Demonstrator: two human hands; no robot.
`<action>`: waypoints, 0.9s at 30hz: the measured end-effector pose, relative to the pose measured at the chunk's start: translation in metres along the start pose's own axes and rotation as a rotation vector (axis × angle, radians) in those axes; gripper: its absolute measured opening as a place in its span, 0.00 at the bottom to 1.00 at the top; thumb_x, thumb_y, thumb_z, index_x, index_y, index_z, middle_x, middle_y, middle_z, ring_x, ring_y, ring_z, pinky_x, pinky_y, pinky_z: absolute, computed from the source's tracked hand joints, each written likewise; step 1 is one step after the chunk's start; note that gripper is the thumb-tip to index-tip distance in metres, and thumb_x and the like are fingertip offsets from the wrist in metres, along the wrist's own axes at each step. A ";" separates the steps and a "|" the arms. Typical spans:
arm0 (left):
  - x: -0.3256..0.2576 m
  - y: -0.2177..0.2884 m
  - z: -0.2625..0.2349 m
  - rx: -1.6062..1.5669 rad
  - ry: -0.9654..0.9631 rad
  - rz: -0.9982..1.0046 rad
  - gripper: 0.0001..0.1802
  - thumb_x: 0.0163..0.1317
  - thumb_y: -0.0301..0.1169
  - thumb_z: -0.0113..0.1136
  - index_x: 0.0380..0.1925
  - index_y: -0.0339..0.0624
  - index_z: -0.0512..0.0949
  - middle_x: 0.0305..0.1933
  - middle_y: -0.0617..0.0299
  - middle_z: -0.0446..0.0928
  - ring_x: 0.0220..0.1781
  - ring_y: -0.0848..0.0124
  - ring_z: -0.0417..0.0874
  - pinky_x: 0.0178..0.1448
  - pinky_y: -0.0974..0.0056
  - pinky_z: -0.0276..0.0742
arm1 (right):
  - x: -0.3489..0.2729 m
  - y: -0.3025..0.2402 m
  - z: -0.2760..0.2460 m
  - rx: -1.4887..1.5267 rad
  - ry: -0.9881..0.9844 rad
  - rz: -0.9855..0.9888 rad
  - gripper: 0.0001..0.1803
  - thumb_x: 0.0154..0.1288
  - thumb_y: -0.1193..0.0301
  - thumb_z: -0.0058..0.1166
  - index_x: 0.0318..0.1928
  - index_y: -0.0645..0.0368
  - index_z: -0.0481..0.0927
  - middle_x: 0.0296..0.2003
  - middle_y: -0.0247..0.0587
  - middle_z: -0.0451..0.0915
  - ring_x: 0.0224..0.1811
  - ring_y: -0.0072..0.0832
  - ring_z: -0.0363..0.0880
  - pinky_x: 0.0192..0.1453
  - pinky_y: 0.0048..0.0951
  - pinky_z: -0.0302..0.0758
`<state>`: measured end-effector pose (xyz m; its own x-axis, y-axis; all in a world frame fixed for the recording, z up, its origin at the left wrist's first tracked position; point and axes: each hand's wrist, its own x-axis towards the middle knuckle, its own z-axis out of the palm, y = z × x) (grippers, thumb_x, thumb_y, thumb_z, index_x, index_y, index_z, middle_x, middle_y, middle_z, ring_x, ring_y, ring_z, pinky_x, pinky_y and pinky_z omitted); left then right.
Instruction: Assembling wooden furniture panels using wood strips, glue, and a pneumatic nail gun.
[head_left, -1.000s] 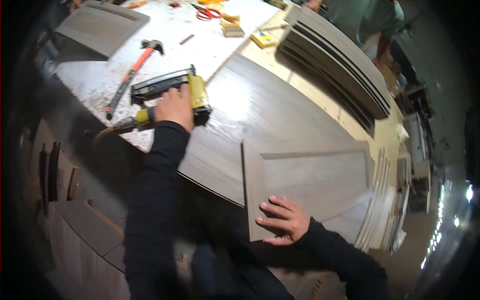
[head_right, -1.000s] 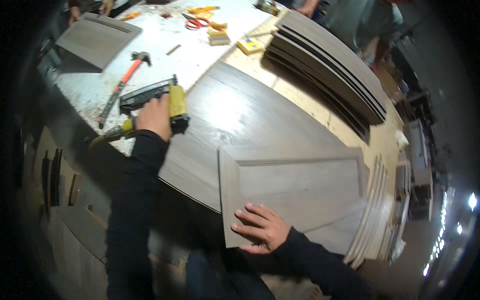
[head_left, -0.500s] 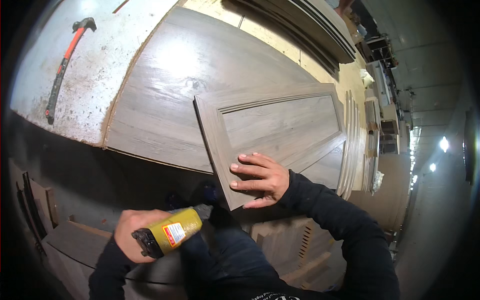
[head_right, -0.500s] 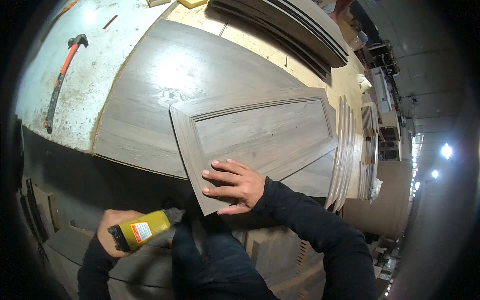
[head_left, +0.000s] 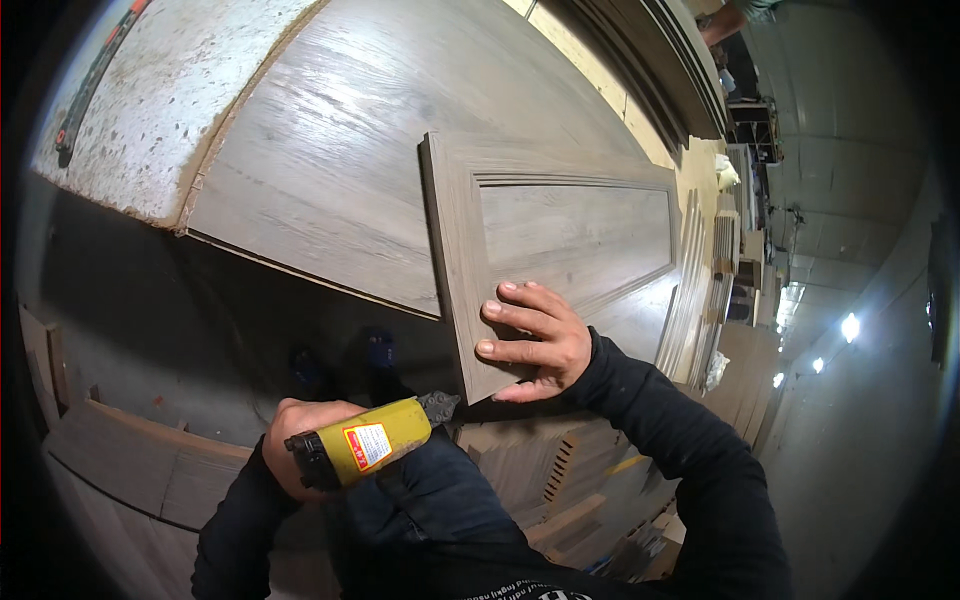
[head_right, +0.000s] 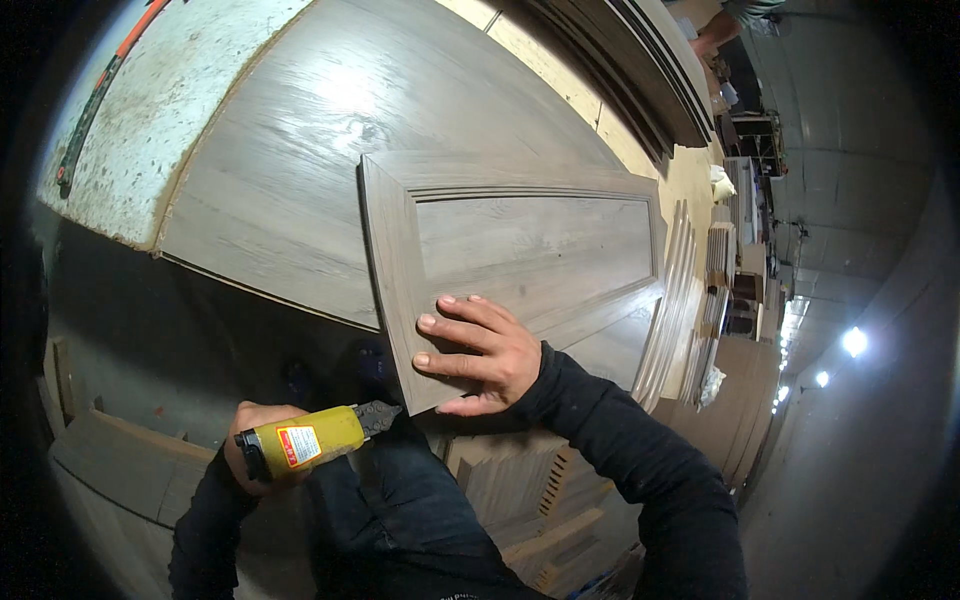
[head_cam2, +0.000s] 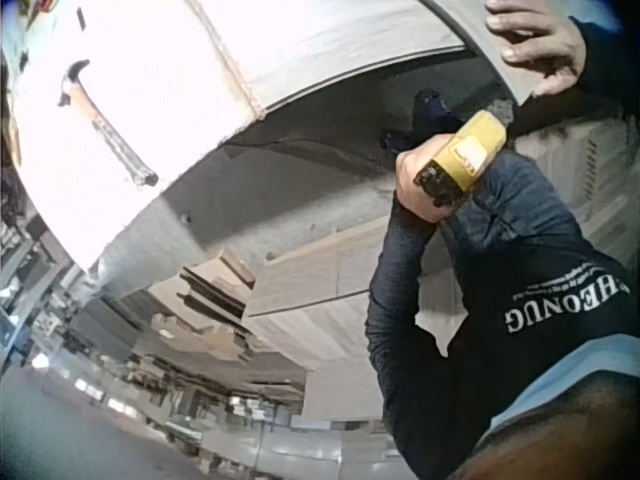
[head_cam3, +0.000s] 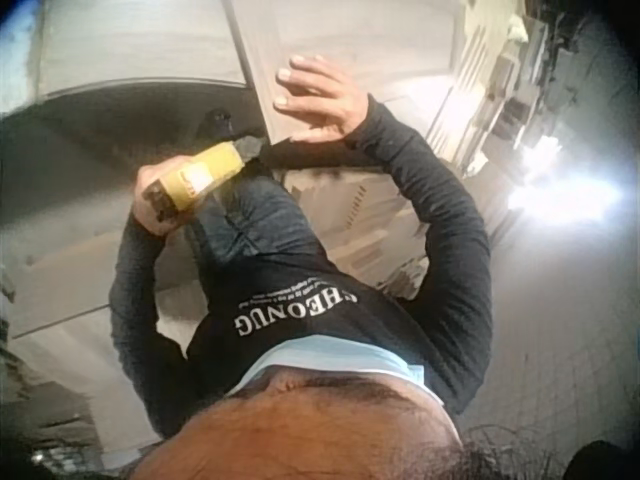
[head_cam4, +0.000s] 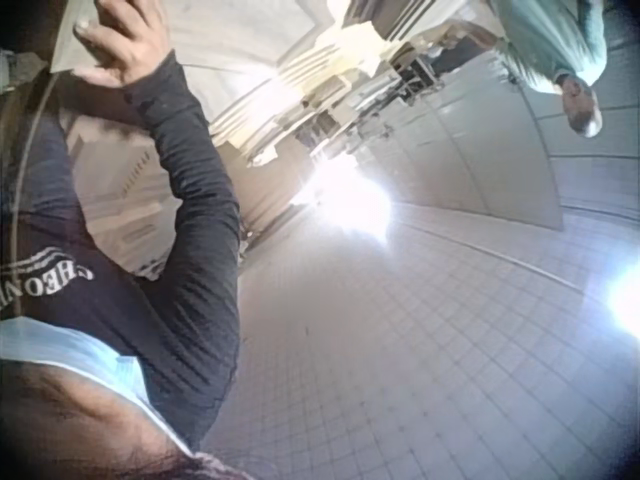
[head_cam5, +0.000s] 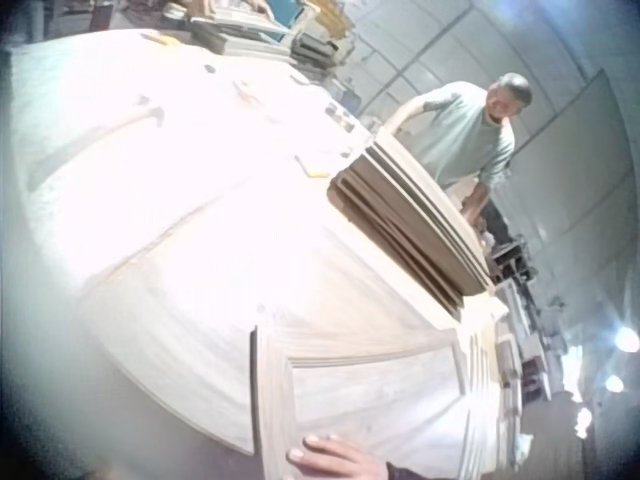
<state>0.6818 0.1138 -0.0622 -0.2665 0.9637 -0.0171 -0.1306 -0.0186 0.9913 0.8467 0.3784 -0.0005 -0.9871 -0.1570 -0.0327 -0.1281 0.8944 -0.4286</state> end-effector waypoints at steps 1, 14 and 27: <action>-0.001 0.000 0.000 0.008 -0.006 -0.009 0.19 0.38 0.37 0.63 0.26 0.32 0.76 0.25 0.53 0.79 0.26 0.64 0.82 0.32 0.68 0.76 | 0.000 0.000 0.000 0.001 0.001 0.003 0.28 0.45 0.51 0.61 0.50 0.42 0.75 0.56 0.38 0.68 0.62 0.40 0.60 0.60 0.44 0.60; -0.003 -0.005 0.004 -0.029 -0.019 -0.018 0.22 0.42 0.44 0.62 0.26 0.33 0.76 0.24 0.56 0.79 0.23 0.66 0.81 0.30 0.68 0.76 | -0.001 0.001 0.001 0.016 0.012 0.008 0.29 0.44 0.51 0.62 0.50 0.41 0.76 0.57 0.37 0.67 0.62 0.40 0.60 0.60 0.44 0.60; -0.006 -0.005 -0.003 0.045 -0.102 -0.049 0.18 0.39 0.32 0.65 0.31 0.33 0.76 0.29 0.53 0.79 0.30 0.62 0.82 0.36 0.68 0.77 | 0.001 0.002 0.006 0.027 0.013 0.012 0.29 0.43 0.51 0.62 0.50 0.40 0.75 0.57 0.37 0.67 0.61 0.40 0.61 0.60 0.45 0.60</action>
<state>0.6814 0.1077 -0.0677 -0.1620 0.9853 -0.0542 -0.0970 0.0388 0.9945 0.8464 0.3776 -0.0067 -0.9898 -0.1404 -0.0260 -0.1136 0.8846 -0.4524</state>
